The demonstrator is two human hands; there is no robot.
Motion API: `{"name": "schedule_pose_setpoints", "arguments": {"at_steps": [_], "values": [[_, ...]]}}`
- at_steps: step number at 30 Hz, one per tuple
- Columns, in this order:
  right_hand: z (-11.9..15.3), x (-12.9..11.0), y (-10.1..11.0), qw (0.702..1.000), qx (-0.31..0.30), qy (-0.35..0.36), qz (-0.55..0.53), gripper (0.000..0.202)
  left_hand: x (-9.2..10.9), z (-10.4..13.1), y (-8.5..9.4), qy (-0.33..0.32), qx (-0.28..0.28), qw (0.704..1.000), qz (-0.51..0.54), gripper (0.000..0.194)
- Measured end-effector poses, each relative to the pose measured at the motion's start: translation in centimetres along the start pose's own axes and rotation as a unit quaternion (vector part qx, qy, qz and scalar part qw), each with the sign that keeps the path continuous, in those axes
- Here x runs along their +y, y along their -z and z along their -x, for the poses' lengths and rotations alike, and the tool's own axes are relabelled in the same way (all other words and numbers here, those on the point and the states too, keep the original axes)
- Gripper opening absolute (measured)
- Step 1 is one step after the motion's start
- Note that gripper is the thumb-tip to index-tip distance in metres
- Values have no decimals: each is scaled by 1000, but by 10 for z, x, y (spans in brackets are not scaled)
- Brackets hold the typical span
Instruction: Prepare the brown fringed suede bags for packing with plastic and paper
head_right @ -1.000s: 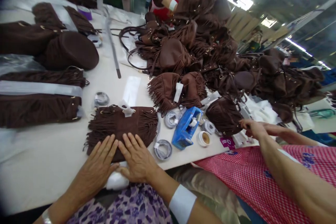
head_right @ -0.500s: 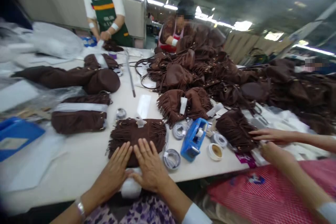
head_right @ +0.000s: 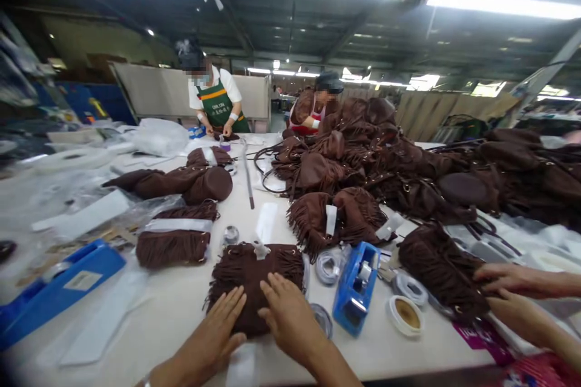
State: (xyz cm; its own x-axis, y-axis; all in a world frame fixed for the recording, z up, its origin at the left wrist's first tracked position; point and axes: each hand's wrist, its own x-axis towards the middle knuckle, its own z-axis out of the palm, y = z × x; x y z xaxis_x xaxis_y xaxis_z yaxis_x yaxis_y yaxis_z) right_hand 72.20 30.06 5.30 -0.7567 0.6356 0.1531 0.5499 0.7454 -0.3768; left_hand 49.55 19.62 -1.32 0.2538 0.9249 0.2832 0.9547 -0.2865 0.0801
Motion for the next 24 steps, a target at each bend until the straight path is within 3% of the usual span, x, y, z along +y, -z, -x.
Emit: {"name": "schedule_pose_setpoints", "arguments": {"at_steps": [2, 4, 7, 11, 15, 18, 20, 24], "values": [[-30, 15, 30, 998, 38, -25, -52, 44, -8, -24, 20, 41, 17, 998, 38, 41], [-72, 34, 54, 995, 56, -40, -71, 38, -23, -55, 34, 84, 47, 994, 49, 36], [-150, 55, 68, 996, 36, -28, -77, 36, -54, -97, 36, 83, 27, 996, 6, 38], [-251, 58, 42, 994, -61, 38, -85, 33, -90, -117, 13, 45, -46, 995, -74, 51], [-318, 46, -3, 971, -181, 134, -82, 38, -111, -116, -3, 14, -65, 992, -106, 64], [-344, 37, -28, 942, -254, 219, -29, 45, -122, -120, -4, -16, -59, 990, -128, 56], [-352, 35, -40, 931, -266, 250, 21, 44, -127, -120, -4, -30, -67, 988, -136, 51], [-361, 40, -57, 919, -261, 284, 86, 32, -129, -90, -4, 51, -135, 985, -90, 43]]}}
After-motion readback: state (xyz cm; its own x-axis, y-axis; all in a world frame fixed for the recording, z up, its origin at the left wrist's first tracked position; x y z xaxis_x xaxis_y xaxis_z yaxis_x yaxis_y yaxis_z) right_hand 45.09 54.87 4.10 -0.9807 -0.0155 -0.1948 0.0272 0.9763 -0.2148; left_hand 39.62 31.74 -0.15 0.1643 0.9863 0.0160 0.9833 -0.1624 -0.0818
